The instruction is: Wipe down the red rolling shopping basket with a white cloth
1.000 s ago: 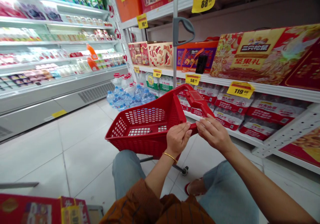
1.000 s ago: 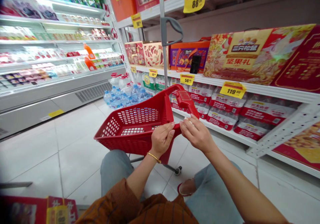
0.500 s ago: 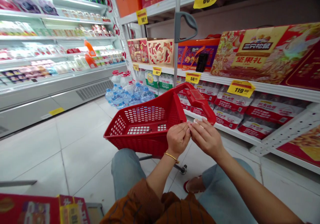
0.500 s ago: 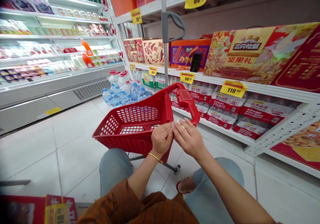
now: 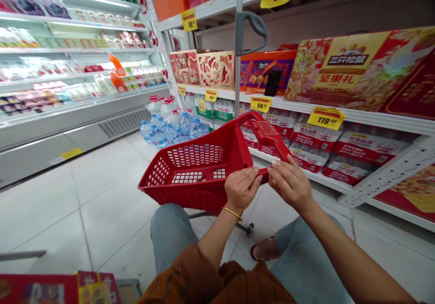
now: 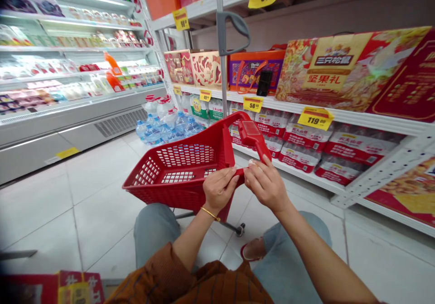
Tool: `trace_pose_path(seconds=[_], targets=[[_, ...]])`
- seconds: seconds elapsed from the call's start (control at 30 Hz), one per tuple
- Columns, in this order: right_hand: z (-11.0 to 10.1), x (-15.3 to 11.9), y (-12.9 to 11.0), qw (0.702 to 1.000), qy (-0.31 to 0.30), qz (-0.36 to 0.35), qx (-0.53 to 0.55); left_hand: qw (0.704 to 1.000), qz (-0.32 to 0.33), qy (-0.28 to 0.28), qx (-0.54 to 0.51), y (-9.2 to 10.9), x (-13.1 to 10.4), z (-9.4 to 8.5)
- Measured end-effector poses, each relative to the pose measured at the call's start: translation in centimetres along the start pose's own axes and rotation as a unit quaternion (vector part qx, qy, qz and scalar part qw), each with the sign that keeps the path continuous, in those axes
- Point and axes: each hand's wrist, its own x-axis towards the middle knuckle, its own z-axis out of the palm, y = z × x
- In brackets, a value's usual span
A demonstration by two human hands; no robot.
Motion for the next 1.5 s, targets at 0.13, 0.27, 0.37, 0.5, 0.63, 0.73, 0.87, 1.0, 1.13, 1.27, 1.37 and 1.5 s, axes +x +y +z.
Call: trace_pose_path(seconds=[0.13, 0.27, 0.37, 0.5, 0.63, 0.73, 0.87, 1.0, 1.13, 1.27, 1.37, 1.5], targets=[[-0.6, 0.2, 0.5, 0.999, 0.012, 0.038, 0.017, 1.0, 0.0, 0.012, -0.01, 0.1, 0.1, -0.1], [-1.0, 0.3, 1.3, 0.996, 0.027, 0.072, 0.033, 1.0, -0.006, 0.009, -0.023, -0.1, 0.0, -0.1], [-1.2, 0.4, 1.8, 0.992, 0.044, 0.113, 0.041, 0.999, -0.006, 0.006, -0.033, -0.1, 0.1, -0.1], [-1.0, 0.4, 0.9, 0.989, 0.056, 0.133, 0.036, 0.999, -0.007, 0.01, -0.031, 0.0, 0.1, -0.2], [-0.3, 0.3, -1.8, 0.996, 0.022, 0.078, 0.023, 1.0, -0.01, 0.002, -0.025, 0.0, 0.1, -0.4], [0.1, 0.2, -3.0, 0.999, -0.002, 0.039, -0.004, 1.0, 0.002, 0.004, -0.028, 0.0, 0.1, -0.6], [-0.2, 0.4, -2.2, 0.999, 0.006, 0.034, -0.019, 1.0, 0.011, 0.011, -0.021, 0.0, 0.0, -1.0], [-0.9, 0.5, -1.0, 0.998, 0.012, 0.058, 0.006, 1.0, 0.011, 0.01, -0.017, -0.1, -0.1, -1.1], [-1.3, 0.9, -0.2, 0.993, 0.008, 0.107, 0.039, 1.0, 0.006, 0.009, -0.022, -0.1, 0.0, -1.1], [-1.7, 1.6, 1.7, 0.976, 0.008, 0.187, 0.115, 1.0, 0.004, 0.012, -0.022, 0.0, 0.2, -1.2], [-1.9, 2.0, 3.3, 0.958, -0.029, 0.196, 0.206, 1.0, 0.008, 0.016, -0.025, 0.1, 0.3, -1.4], [-1.7, 2.1, 3.9, 0.938, -0.034, 0.218, 0.269, 1.0, 0.007, 0.01, -0.022, -0.1, 0.2, -1.6]])
